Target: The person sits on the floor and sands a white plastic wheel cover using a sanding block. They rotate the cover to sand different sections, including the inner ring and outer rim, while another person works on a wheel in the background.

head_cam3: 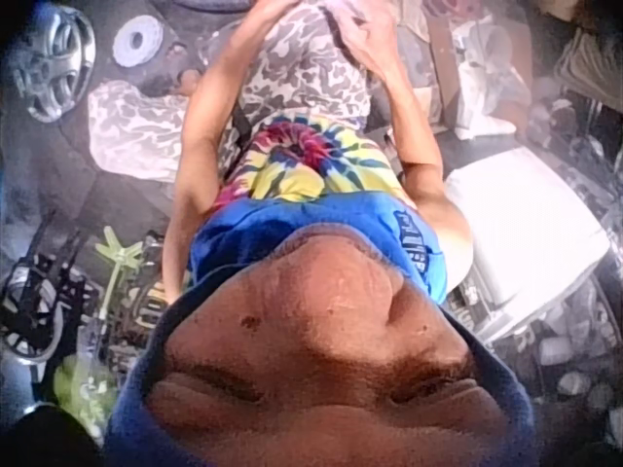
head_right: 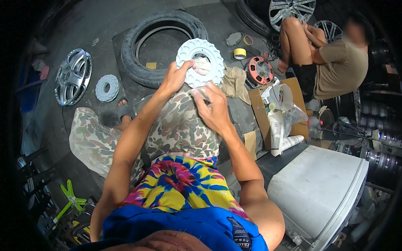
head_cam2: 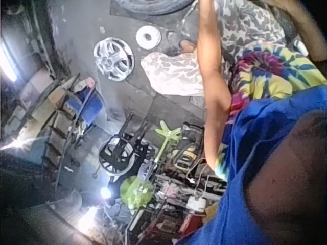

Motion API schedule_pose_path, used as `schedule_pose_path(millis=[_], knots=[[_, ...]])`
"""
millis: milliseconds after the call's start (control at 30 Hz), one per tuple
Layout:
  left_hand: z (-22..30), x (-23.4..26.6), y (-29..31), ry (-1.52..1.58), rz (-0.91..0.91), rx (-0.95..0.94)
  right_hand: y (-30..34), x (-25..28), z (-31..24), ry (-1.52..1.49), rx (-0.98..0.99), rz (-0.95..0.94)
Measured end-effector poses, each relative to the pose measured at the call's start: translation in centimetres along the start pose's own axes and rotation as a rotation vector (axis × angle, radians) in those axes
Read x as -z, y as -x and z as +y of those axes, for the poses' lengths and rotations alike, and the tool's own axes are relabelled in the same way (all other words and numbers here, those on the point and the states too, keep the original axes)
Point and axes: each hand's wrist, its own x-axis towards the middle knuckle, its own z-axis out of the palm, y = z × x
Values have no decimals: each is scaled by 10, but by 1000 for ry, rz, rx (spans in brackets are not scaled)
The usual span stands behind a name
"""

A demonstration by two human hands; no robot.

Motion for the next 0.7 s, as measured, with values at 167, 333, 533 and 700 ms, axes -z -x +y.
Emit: schedule_pose_path(millis=[167, 333, 533, 700], knots=[[14, 13, -5, 482, -288, 241, -6, 12, 14, 174, 46, 177], [6, 37, -15, 569, -359, 317, -9, 13, 32, 310, 210, 140], [-6, 27, -11, 323, -159, 132, -9, 21, 31, 340, 200, 113], [-4, 14, -10, 287, -81, 119, 3, 14, 14, 301, 149, 80]])
